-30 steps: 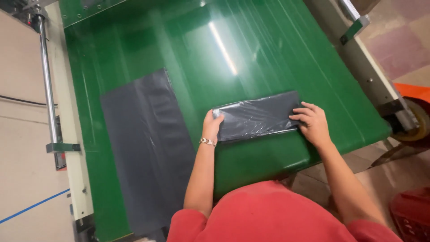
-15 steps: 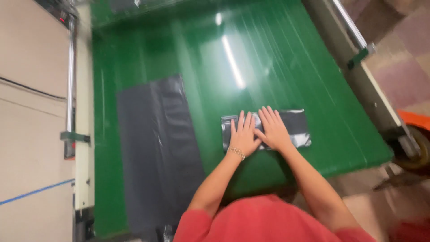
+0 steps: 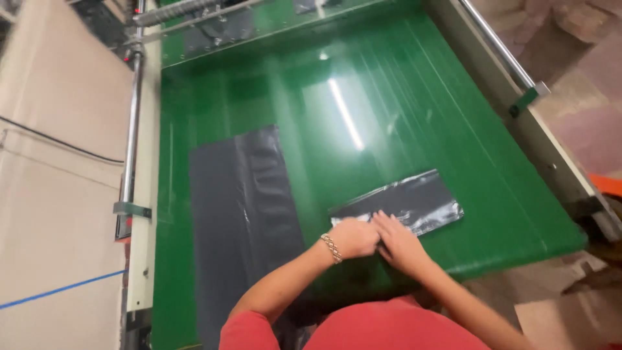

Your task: Folding plastic bags coming off a conveyor belt and stacking them into a crate.

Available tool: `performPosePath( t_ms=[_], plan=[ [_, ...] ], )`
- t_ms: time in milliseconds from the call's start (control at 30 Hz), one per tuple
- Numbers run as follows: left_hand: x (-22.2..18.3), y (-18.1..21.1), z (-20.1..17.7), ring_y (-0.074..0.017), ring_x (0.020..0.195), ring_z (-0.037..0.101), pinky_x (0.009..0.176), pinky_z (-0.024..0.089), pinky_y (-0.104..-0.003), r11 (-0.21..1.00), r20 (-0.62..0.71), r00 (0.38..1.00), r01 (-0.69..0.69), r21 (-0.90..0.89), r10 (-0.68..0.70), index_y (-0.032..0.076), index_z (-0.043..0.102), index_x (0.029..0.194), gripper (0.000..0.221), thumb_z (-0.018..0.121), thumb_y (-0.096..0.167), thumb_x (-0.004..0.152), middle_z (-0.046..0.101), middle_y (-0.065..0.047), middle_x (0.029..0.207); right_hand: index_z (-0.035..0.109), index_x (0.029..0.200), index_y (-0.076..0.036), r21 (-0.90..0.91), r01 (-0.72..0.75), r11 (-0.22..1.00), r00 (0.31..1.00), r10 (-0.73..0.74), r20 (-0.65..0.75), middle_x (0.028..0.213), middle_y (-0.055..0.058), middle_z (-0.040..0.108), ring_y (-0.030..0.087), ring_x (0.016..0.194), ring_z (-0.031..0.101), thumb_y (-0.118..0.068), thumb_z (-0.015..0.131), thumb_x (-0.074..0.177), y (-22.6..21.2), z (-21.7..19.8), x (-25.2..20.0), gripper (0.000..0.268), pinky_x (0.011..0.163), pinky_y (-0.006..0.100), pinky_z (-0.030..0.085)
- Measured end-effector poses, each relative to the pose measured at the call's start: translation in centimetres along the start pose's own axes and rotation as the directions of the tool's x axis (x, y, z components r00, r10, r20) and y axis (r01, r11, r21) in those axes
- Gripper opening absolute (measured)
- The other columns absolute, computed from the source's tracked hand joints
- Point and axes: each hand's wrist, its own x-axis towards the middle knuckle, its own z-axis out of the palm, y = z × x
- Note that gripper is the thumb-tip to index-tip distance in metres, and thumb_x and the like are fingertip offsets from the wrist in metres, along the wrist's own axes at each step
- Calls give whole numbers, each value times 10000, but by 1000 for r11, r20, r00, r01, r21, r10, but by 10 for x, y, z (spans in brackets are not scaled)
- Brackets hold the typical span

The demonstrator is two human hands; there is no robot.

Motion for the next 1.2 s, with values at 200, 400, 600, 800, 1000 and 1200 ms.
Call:
performPosePath(
  t_ms=[200,400,600,800,1000,1200],
  plan=[
    [65,-32,-26,-230,843,684,763,491,-345,604,335,915,139,-785,225,158,648,836,156,527,251,869,733,-42,911,605,1321,-49,685,32,728,993,53,-103,1356,109,649,296,1337,544,-20,431,888,-36,-42,-53,468,1217,485,284],
    [52,-74,-1,-130,725,419,807,433,-320,-240,765,641,734,-635,-61,149,691,1106,980,104,861,774,530,21,827,402,787,-201,886,-429,-176,465,798,384,552,-57,303,61,441,291,-385,559,994,1,-2,-68,319,398,267,160],
    [76,-29,-15,-424,790,658,659,475,-538,567,391,710,704,-428,-586,126,561,834,371,478,480,906,703,-148,856,524,1295,-49,670,-9,-742,491,581,649,1309,168,621,253,1137,622,-227,452,1027,37,-9,-55,330,1076,467,464],
    [-7,-1,-80,-313,952,564,702,496,-472,680,54,760,609,-408,-648,96,557,1188,545,557,550,887,591,-94,1116,480,1293,34,706,-588,394,532,847,-29,1031,187,595,232,881,621,-142,619,1036,3,-60,-94,341,769,329,513],
    [-207,51,-192,-327,1466,362,1102,339,-618,871,39,873,487,-64,-486,69,438,1472,1027,598,779,748,436,-122,1540,599,1244,-67,236,189,953,982,-182,-52,1282,146,646,351,1256,587,-355,817,694,-118,-9,-9,658,1048,476,458],
    [-349,64,-221,-324,1473,329,1087,341,-606,812,95,812,553,186,-575,114,440,1468,790,679,128,715,386,-121,1570,343,1507,-48,-38,699,714,714,-695,84,1552,236,338,413,1471,261,-678,791,665,-237,39,53,1143,1213,557,184]
  ],
)
